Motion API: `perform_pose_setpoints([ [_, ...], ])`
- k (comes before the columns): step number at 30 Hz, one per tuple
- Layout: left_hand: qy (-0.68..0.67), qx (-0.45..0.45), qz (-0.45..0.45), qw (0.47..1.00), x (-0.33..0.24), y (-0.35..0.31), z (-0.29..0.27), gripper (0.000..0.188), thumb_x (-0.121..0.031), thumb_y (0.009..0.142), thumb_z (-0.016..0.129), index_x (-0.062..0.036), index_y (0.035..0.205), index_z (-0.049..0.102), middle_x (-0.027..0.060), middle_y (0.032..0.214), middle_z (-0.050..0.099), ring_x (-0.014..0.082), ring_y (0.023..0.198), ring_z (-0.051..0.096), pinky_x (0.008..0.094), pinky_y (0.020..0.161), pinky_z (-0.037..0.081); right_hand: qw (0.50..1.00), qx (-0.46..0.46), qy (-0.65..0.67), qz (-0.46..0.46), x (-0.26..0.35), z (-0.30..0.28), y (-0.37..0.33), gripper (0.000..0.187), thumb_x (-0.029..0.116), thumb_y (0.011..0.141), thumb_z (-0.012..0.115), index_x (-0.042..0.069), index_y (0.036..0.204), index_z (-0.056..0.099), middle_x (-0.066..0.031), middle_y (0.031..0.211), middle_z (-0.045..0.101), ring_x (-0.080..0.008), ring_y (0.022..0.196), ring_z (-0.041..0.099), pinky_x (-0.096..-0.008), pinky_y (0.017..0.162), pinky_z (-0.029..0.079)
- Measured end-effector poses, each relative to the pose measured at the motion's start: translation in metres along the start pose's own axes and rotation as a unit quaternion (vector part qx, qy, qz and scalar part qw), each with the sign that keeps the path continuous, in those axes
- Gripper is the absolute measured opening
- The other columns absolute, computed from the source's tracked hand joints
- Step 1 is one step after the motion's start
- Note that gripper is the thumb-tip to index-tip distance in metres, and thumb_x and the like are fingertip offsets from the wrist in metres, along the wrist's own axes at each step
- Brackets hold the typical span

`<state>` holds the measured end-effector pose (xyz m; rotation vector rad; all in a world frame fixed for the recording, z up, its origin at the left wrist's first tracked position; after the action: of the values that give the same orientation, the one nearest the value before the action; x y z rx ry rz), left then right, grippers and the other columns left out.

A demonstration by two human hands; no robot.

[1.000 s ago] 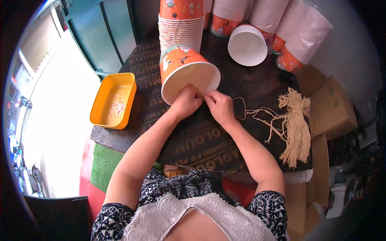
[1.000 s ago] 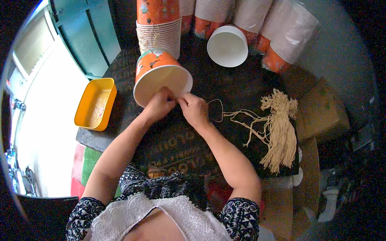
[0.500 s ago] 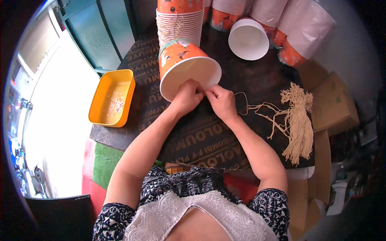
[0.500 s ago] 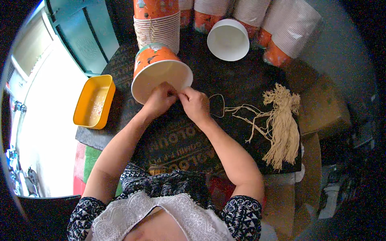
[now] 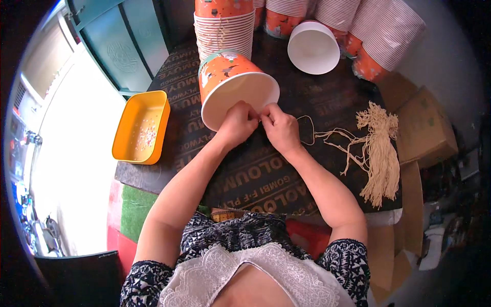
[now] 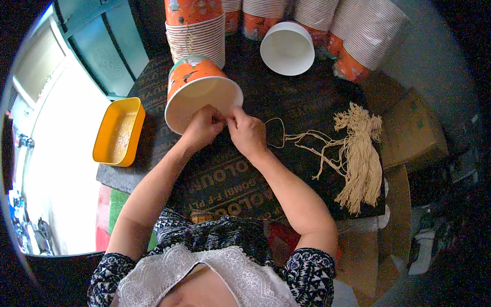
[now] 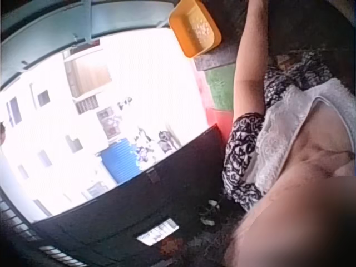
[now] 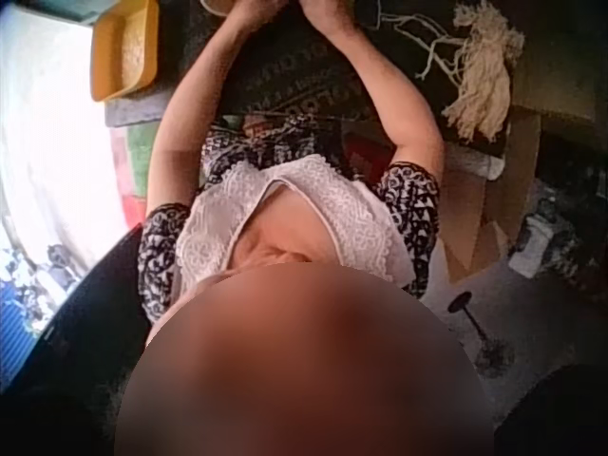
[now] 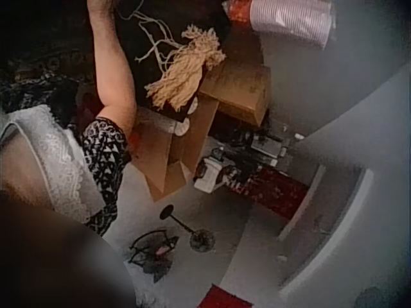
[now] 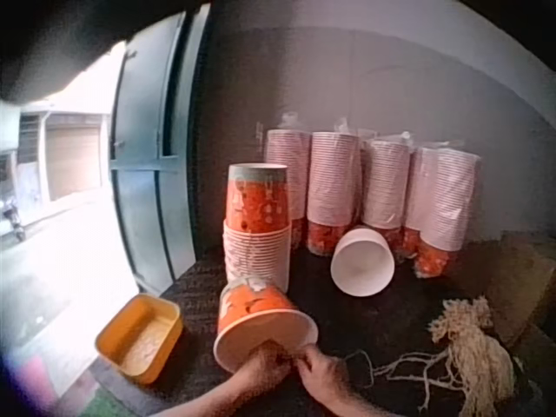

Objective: Thread a pre-cut string through holes in a paper bucket to create a handle.

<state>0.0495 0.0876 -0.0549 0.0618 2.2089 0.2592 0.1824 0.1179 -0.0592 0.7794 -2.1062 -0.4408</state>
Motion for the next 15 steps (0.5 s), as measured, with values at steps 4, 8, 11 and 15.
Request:
perform_pose_setpoints([
  [4,-0.016,0.007,-0.013,1.0,-0.004,-0.0011,0.0001,0.015,-0.008,0.072,0.062,0.0044,0.081,0.06,0.0173,0.083,0.061,0.0258,0.079,0.06,0.0355,0.07,0.047,0.999,-0.009,-0.024,-0.022,-0.0002,-0.0009,-0.0005,0.008,0.009,0.079,0.063,0.005,0.084,0.059,-0.0148,0.072,0.063,-0.0336,0.066,0.063,-0.04,0.055,0.048],
  [8,0.001,-0.005,0.028,1.0,0.0002,-0.0008,0.0021,0.015,-0.008,0.075,0.062,0.0044,0.083,0.06,0.0155,0.082,0.061,0.0235,0.075,0.06,0.0336,0.065,0.048,0.998,-0.023,-0.018,-0.051,0.0008,-0.0008,-0.0007,0.008,0.013,0.081,0.062,0.006,0.081,0.058,-0.0158,0.069,0.062,-0.0363,0.065,0.061,-0.0452,0.054,0.047],
  [11,-0.045,0.006,-0.016,0.999,0.0033,-0.0013,0.0041,0.015,-0.008,0.078,0.06,0.0041,0.086,0.06,0.0124,0.077,0.06,0.0192,0.063,0.059,0.0312,0.054,0.047,0.998,-0.024,-0.011,-0.064,0.0002,-0.0002,-0.0009,0.009,0.013,0.08,0.062,0.006,0.079,0.058,-0.0159,0.07,0.062,-0.0365,0.064,0.061,-0.0451,0.054,0.047],
  [15,-0.073,-0.014,-0.047,0.996,-0.003,-0.002,0.0001,0.012,-0.003,0.075,0.056,0.0058,0.075,0.065,0.0163,0.063,0.061,0.0232,0.055,0.06,0.0343,0.052,0.047,0.997,-0.013,-0.033,-0.065,0.0007,-0.0002,-0.0018,0.005,0.008,0.078,0.063,0.005,0.082,0.063,-0.0152,0.075,0.063,-0.0336,0.068,0.062,-0.0389,0.056,0.049],
])
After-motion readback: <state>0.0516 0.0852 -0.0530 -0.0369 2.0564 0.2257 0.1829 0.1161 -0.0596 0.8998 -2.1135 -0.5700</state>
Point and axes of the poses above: each hand's wrist, its own y-axis towards the middle knuckle, its own z-axis out of the palm, x = y × z, the point moved 4 cm from there along y, towards the middle knuckle
